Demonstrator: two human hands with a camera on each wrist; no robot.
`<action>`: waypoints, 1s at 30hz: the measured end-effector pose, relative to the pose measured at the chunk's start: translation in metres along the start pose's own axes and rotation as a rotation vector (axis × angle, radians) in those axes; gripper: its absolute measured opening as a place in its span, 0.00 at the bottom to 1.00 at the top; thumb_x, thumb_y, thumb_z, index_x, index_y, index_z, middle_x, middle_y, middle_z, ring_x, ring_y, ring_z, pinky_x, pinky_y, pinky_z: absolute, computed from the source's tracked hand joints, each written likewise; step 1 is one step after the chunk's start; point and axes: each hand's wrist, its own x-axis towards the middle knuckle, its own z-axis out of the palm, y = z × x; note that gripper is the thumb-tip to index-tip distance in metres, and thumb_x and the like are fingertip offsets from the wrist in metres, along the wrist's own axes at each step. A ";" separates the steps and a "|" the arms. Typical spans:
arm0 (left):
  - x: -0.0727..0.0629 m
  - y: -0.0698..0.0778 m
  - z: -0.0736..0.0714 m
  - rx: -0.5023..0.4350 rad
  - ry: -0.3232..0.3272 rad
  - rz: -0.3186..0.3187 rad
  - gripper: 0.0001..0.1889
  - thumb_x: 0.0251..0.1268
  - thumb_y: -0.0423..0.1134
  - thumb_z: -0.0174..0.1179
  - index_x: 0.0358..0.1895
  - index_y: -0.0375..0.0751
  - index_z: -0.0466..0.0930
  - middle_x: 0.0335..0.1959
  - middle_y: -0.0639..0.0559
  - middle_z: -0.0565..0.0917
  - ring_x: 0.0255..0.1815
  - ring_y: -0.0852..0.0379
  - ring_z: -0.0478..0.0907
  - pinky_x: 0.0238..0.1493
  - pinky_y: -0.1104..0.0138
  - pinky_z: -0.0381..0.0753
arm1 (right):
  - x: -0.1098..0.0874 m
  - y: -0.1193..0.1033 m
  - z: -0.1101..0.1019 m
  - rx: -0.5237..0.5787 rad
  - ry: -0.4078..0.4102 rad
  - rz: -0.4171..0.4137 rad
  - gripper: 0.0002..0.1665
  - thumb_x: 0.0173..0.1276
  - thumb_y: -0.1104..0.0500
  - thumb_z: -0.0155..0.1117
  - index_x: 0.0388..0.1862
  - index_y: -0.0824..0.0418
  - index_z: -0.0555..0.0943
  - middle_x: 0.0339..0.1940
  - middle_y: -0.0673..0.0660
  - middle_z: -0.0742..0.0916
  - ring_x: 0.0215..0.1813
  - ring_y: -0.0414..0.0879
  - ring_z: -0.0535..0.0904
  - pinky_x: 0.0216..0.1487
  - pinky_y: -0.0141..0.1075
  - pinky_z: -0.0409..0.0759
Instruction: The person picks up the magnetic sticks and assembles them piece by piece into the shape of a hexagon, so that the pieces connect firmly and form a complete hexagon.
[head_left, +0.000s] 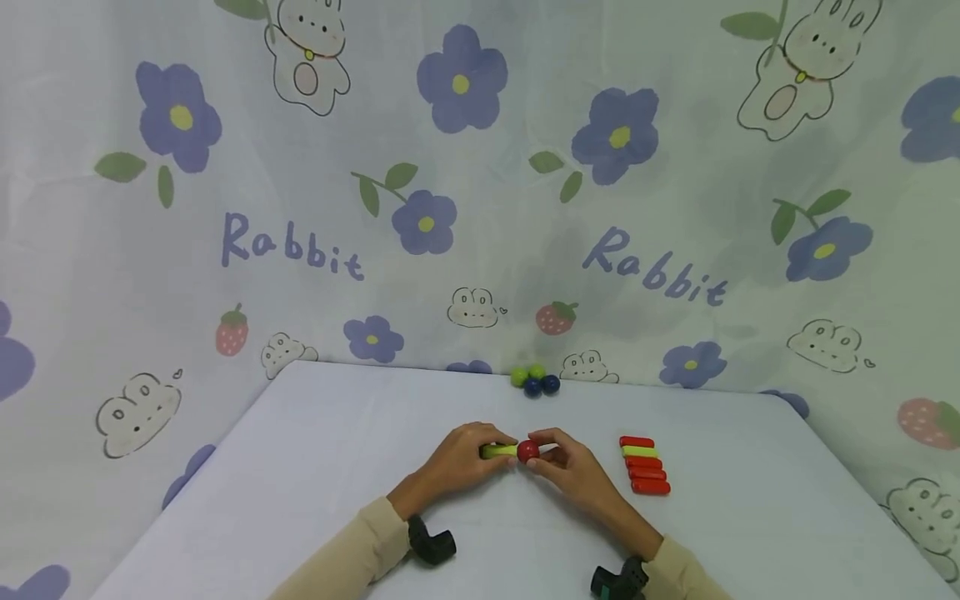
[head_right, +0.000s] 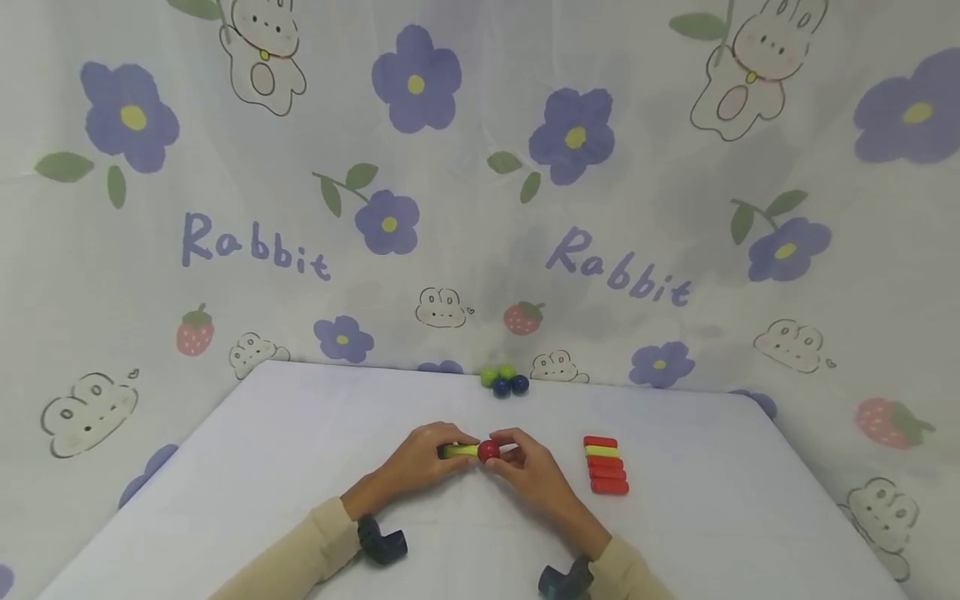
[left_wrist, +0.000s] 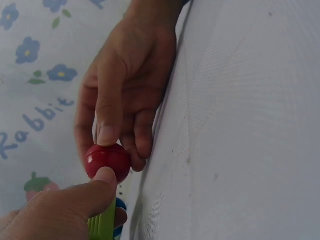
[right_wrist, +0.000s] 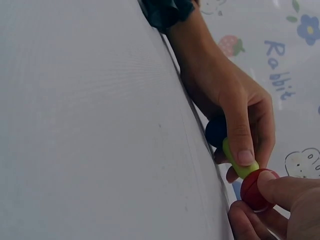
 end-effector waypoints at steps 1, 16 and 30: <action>0.001 0.000 0.000 0.008 0.004 0.008 0.14 0.62 0.49 0.69 0.49 0.50 0.88 0.42 0.59 0.89 0.42 0.64 0.81 0.46 0.68 0.80 | 0.000 0.000 -0.001 -0.009 0.003 -0.004 0.24 0.69 0.55 0.68 0.62 0.58 0.77 0.58 0.59 0.83 0.48 0.46 0.85 0.47 0.24 0.80; -0.003 0.020 0.010 0.527 0.130 0.162 0.35 0.57 0.68 0.64 0.63 0.51 0.79 0.47 0.57 0.87 0.45 0.58 0.82 0.49 0.62 0.75 | -0.004 0.006 0.001 0.037 -0.031 -0.057 0.24 0.69 0.56 0.67 0.63 0.58 0.76 0.56 0.61 0.83 0.52 0.50 0.87 0.52 0.29 0.82; -0.001 0.015 0.016 0.497 0.196 0.132 0.16 0.60 0.46 0.67 0.51 0.48 0.81 0.43 0.56 0.85 0.41 0.59 0.83 0.45 0.64 0.80 | 0.002 -0.015 -0.032 0.106 0.018 0.000 0.20 0.76 0.52 0.59 0.59 0.65 0.77 0.54 0.68 0.84 0.47 0.50 0.87 0.48 0.32 0.84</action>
